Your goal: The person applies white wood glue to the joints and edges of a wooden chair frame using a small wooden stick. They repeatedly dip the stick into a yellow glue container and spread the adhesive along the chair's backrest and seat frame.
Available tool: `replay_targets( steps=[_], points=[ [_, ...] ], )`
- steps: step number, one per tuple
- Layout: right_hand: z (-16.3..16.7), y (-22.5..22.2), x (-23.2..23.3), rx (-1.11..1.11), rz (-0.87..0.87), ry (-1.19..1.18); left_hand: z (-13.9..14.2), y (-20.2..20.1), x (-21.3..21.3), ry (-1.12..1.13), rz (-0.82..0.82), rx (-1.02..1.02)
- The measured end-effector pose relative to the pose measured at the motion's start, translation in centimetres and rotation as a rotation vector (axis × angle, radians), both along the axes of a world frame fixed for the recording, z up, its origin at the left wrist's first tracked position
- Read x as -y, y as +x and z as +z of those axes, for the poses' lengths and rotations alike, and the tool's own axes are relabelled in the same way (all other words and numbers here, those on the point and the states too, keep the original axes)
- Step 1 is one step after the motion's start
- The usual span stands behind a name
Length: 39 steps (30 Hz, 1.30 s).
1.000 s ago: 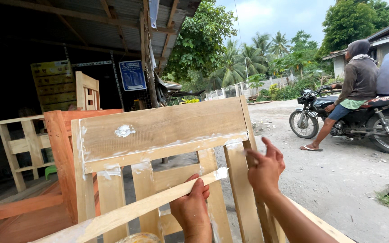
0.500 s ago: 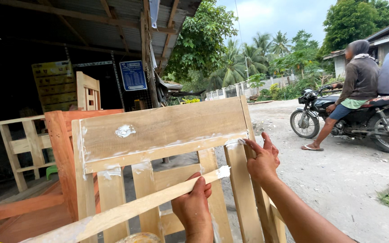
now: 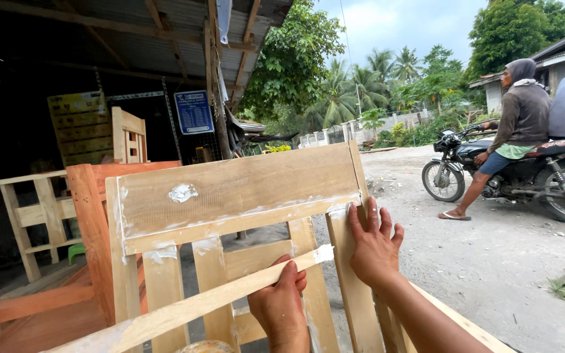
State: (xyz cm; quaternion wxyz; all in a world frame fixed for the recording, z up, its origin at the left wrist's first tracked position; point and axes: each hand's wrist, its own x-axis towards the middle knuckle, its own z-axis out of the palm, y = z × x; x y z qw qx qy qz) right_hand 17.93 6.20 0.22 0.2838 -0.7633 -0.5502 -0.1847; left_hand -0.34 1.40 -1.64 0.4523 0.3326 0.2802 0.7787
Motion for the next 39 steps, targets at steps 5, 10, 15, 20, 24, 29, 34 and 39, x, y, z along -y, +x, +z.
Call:
replay_targets(
  steps=[5, 10, 15, 20, 24, 29, 34, 39],
  points=[
    [0.8, -0.5, 1.7, 0.261, -0.087, 0.071, 0.2, 0.1, 0.6, -0.034, 0.005, -0.024],
    [0.7, -0.2, 1.8, 0.295, -0.087, 0.136, 0.7, 0.0, 1.4, -0.056, 0.003, -0.027],
    [0.8, 1.4, 0.9, 0.169, 0.028, 0.472, 1.1, -0.2, 1.7, -0.1, 0.001, -0.037],
    [1.7, 2.0, 0.3, 0.026, 0.046, 0.469, 1.1, -0.2, 1.6, -0.053, -0.012, -0.024],
    [2.0, 1.5, 1.2, 0.014, -0.01, 0.208, 0.8, -0.2, 1.4, -0.052, -0.014, -0.019],
    [1.5, 0.2, 1.8, -0.001, -0.004, 0.219, 0.6, -0.2, 1.0, -0.047, -0.022, -0.011],
    [1.2, -0.4, 2.3, 0.072, 0.0, 0.218, 0.4, -0.1, 1.3, -0.059, -0.025, -0.033],
    [2.0, -0.1, 3.1, 0.103, -0.062, 0.123, 0.7, 0.0, 1.7, -0.086, -0.014, -0.062]
  ],
)
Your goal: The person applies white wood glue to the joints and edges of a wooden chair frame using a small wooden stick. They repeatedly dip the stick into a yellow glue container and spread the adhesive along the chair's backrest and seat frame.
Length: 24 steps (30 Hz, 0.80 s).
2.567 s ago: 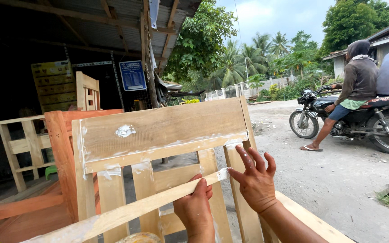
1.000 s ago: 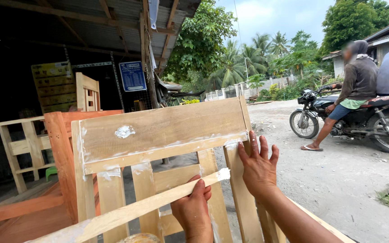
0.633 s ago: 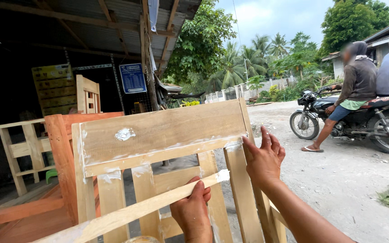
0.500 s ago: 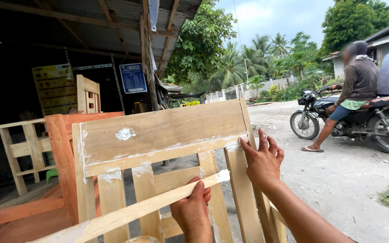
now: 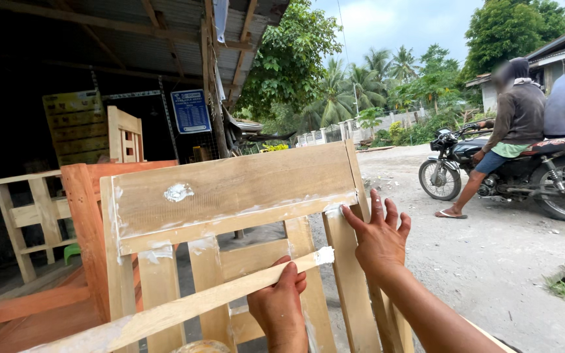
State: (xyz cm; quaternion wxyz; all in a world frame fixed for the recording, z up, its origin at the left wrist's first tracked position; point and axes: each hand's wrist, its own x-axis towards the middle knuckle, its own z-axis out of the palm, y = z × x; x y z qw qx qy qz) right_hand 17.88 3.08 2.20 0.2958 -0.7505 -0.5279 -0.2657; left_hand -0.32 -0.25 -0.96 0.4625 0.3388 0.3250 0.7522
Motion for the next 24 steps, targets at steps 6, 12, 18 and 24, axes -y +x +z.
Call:
replay_targets(
  steps=[6, 12, 18, 24],
  points=[
    [0.4, 0.5, -0.2, -0.081, 0.024, 0.068, -0.2, -0.2, -0.3, 0.017, 0.0, 0.019],
    [0.1, 0.1, -1.5, 0.041, -0.04, 0.001, -0.2, 0.0, -0.3, -0.01, -0.002, 0.007],
    [-0.2, 0.5, -1.6, 0.183, -0.048, 0.055, -0.1, -0.1, -0.2, 0.039, -0.017, 0.033],
    [-0.7, 1.2, -1.5, 0.147, 0.01, 0.061, -0.2, 0.0, -0.1, 0.03, -0.013, 0.027]
  ],
)
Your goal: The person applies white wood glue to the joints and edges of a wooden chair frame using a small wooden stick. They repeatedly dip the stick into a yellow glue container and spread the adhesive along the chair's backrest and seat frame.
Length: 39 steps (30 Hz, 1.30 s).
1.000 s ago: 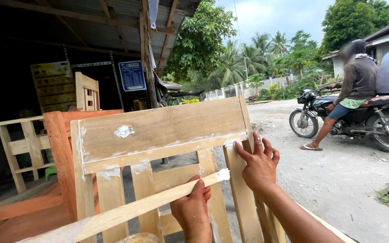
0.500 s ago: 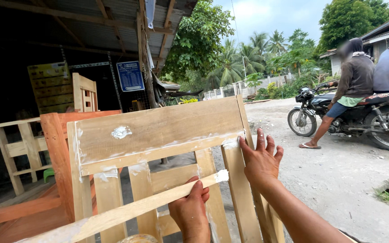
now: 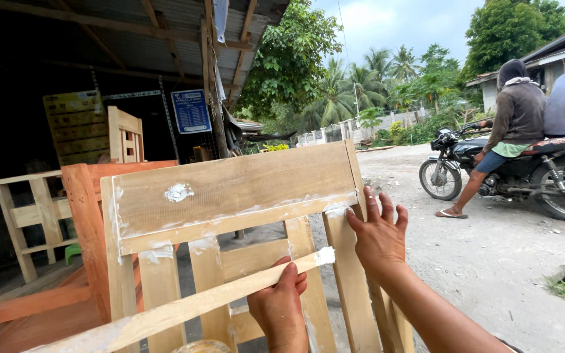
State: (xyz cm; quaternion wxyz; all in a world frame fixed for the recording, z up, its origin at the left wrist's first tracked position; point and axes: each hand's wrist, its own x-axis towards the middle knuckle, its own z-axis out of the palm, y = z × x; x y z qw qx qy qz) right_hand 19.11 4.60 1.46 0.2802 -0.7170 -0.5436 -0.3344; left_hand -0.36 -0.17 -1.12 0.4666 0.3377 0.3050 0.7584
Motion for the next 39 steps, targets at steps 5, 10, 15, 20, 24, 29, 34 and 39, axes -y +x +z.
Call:
replay_targets(
  steps=[5, 10, 15, 20, 24, 29, 34, 39],
  points=[
    [-1.9, 0.1, -0.2, -0.305, 0.189, 0.337, -0.1, -0.2, -0.3, -0.017, -0.011, 0.027],
    [-2.7, -0.3, -1.0, -0.444, 0.183, 0.092, -0.4, -0.4, -0.7, -0.008, 0.012, 0.007],
    [-3.0, -1.2, -1.3, -0.39, 0.18, 0.016, -0.7, -0.3, -0.5, -0.022, -0.001, 0.006],
    [-2.7, -1.7, -1.2, -0.336, 0.158, 0.014, -0.6, -0.5, -0.6, -0.027, 0.018, -0.008],
    [-2.0, -1.9, -0.8, -0.311, 0.164, 0.023, -0.5, -0.5, -1.0, -0.01, 0.018, -0.006],
    [-1.2, -2.1, 0.1, -0.29, 0.158, -0.004, -0.4, -0.5, -0.9, 0.001, 0.007, 0.005],
    [-0.8, -2.8, 0.6, -0.24, 0.172, 0.017, -0.2, -0.6, -0.2, -0.01, 0.014, -0.012],
    [-0.9, -3.6, 0.7, -0.223, 0.193, 0.014, -0.2, -0.7, 0.0, -0.013, 0.01, -0.007]
  ],
)
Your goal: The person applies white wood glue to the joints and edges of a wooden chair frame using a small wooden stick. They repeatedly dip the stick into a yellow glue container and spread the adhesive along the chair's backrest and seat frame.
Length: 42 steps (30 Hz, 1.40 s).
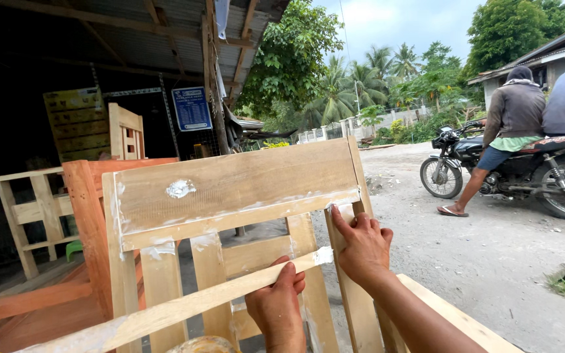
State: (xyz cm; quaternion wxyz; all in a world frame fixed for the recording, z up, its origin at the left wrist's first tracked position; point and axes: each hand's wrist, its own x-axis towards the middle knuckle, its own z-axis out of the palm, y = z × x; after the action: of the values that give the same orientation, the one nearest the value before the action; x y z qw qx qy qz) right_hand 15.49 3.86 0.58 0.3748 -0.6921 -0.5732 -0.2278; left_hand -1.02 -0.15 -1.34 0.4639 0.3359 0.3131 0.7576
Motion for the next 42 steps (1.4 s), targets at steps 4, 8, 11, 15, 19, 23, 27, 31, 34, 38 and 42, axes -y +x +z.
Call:
replay_targets(
  steps=[4, 8, 11, 15, 19, 23, 27, 31, 34, 38, 42],
  points=[
    [0.2, -0.1, 0.3, 0.008, 0.015, 0.006, -0.2, -0.1, -0.3, -0.002, 0.004, -0.006],
    [0.4, -0.1, 0.5, -0.004, 0.044, 0.007, -0.4, 0.2, -0.7, 0.019, -0.022, 0.026],
    [0.3, -0.2, 0.3, -0.01, 0.089, 0.0, -0.6, 0.5, -0.8, 0.017, -0.037, 0.037],
    [0.1, -0.2, -0.1, -0.099, 0.16, 0.04, -0.4, 0.3, -0.9, -0.001, -0.033, 0.03],
    [0.2, 0.0, -0.7, -0.171, 0.138, -0.017, -0.1, 0.0, -0.6, -0.008, -0.035, 0.011],
    [1.0, 1.2, -1.2, -0.216, 0.017, -0.133, 0.2, -0.1, -0.1, -0.049, -0.03, -0.003],
    [1.3, 2.3, -1.0, -0.233, -0.055, -0.176, 0.4, -0.2, 0.4, -0.074, -0.024, -0.019],
    [1.9, 3.0, -0.2, -0.225, -0.097, -0.206, 0.6, -0.3, 0.6, -0.064, -0.028, -0.011],
    [2.3, 3.0, 0.2, -0.14, -0.12, -0.218, 0.6, -0.3, 0.4, -0.07, -0.032, -0.01],
    [2.3, 2.1, -0.2, 0.033, -0.197, -0.215, 0.2, -0.1, -0.1, -0.057, -0.038, 0.004],
    [1.6, 1.8, -0.5, 0.161, -0.237, -0.179, -0.3, -0.1, -0.5, -0.037, -0.036, 0.014]
  ],
)
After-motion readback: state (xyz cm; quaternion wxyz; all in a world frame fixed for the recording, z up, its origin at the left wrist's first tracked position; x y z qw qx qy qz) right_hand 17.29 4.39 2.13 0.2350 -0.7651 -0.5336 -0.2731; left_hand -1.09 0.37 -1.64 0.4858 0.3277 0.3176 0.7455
